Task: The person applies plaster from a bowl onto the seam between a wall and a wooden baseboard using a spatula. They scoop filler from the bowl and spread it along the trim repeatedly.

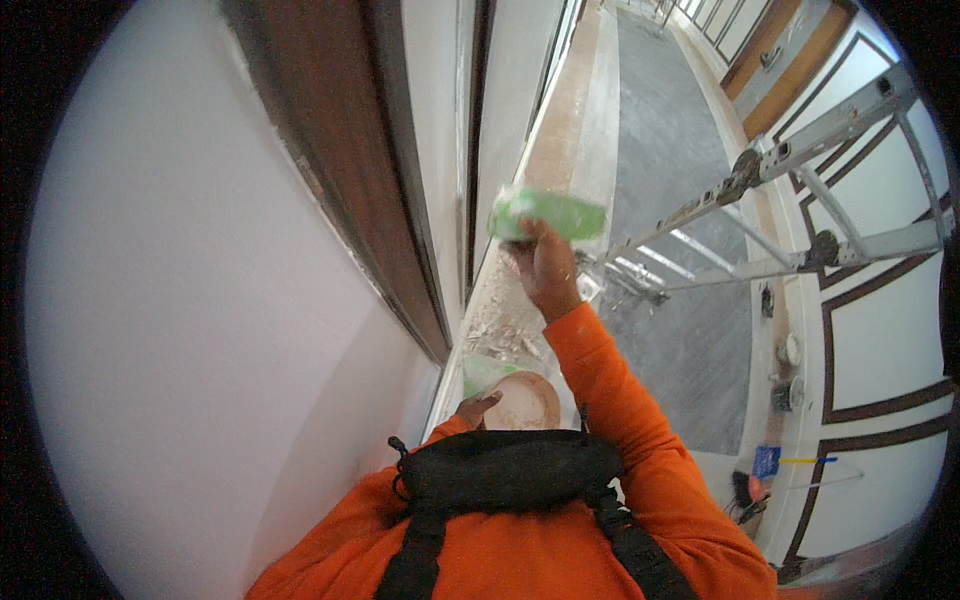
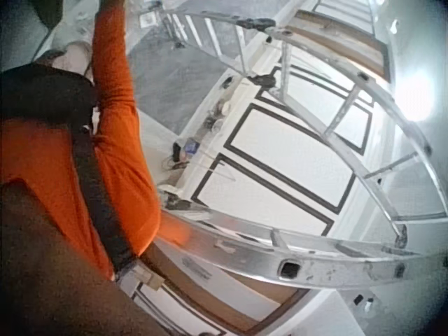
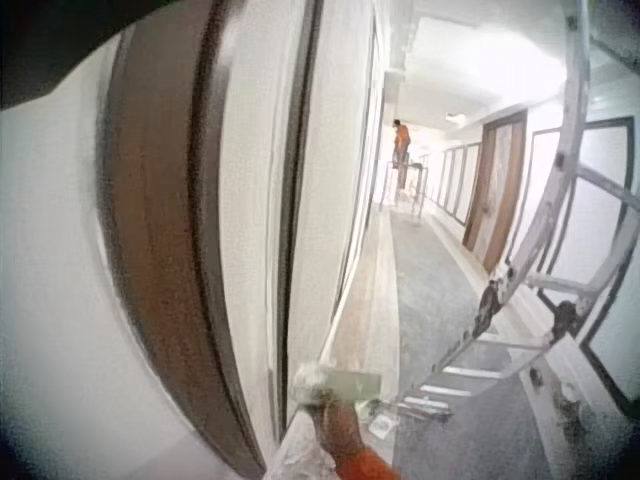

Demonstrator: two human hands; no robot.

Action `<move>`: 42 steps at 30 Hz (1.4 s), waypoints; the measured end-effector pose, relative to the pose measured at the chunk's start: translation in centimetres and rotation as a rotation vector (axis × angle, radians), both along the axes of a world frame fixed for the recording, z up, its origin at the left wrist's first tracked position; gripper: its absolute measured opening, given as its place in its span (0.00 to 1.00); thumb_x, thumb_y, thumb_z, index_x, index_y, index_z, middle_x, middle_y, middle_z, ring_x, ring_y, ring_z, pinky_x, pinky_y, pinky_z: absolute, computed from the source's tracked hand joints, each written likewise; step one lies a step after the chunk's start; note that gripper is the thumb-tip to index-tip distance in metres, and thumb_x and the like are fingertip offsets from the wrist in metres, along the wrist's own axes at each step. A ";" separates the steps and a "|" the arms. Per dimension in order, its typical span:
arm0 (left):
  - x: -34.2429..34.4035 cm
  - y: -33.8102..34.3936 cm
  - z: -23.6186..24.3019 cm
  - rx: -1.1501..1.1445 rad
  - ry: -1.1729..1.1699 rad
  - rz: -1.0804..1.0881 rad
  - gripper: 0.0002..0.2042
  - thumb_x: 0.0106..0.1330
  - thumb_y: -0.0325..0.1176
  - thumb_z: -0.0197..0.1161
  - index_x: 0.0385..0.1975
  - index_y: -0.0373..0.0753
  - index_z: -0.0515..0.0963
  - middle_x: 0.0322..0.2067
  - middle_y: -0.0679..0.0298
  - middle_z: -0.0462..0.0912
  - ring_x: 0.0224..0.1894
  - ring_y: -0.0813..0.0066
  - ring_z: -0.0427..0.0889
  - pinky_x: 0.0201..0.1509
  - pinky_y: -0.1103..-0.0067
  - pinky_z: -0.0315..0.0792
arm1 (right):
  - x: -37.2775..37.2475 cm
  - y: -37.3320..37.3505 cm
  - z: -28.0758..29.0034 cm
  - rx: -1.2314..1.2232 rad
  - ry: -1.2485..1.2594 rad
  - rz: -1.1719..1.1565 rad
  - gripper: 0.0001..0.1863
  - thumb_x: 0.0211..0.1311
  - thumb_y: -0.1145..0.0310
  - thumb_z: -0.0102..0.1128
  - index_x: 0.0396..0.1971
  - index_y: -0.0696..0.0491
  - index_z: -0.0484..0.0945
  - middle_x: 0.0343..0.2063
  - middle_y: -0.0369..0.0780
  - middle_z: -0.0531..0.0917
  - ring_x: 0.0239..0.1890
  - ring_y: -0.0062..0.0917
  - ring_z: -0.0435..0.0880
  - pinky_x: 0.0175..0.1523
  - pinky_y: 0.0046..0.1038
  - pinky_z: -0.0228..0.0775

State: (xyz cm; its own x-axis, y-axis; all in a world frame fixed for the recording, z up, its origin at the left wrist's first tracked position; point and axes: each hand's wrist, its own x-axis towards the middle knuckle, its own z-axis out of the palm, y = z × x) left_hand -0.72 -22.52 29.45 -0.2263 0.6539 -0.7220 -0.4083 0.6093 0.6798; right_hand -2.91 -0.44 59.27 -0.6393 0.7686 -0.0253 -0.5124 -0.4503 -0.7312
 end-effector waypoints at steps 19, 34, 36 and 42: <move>-1.6 -0.7 -0.3 -0.095 -0.003 0.028 0.35 0.46 0.62 0.62 0.43 0.35 0.73 0.15 0.60 0.74 0.14 0.70 0.73 0.17 0.75 0.67 | -3.0 -1.1 -6.4 0.320 -0.455 -0.083 0.12 0.58 0.71 0.51 0.41 0.59 0.71 0.40 0.41 0.76 0.41 0.29 0.75 0.49 0.27 0.66; -1.9 -3.8 0.3 -0.183 -0.032 0.042 0.34 0.48 0.61 0.62 0.44 0.35 0.72 0.19 0.60 0.74 0.17 0.69 0.73 0.21 0.75 0.66 | -8.0 -4.8 -16.2 1.062 -0.634 -0.317 0.35 0.52 0.78 0.50 0.62 0.43 0.55 0.56 0.48 0.63 0.57 0.43 0.65 0.60 0.34 0.60; -1.9 -3.9 0.1 -0.186 -0.038 0.052 0.34 0.48 0.61 0.62 0.45 0.35 0.72 0.19 0.60 0.74 0.18 0.69 0.73 0.22 0.75 0.66 | -8.2 -4.9 -16.4 1.075 -0.635 -0.347 0.33 0.54 0.78 0.48 0.62 0.45 0.56 0.55 0.47 0.64 0.55 0.41 0.67 0.58 0.34 0.62; -2.3 -3.4 0.0 -0.185 -0.031 0.061 0.34 0.49 0.60 0.62 0.45 0.35 0.72 0.20 0.60 0.74 0.19 0.69 0.73 0.23 0.75 0.66 | -3.8 -3.4 -16.3 1.102 -0.551 -0.051 0.25 0.57 0.73 0.50 0.56 0.47 0.65 0.51 0.46 0.69 0.51 0.37 0.70 0.54 0.32 0.65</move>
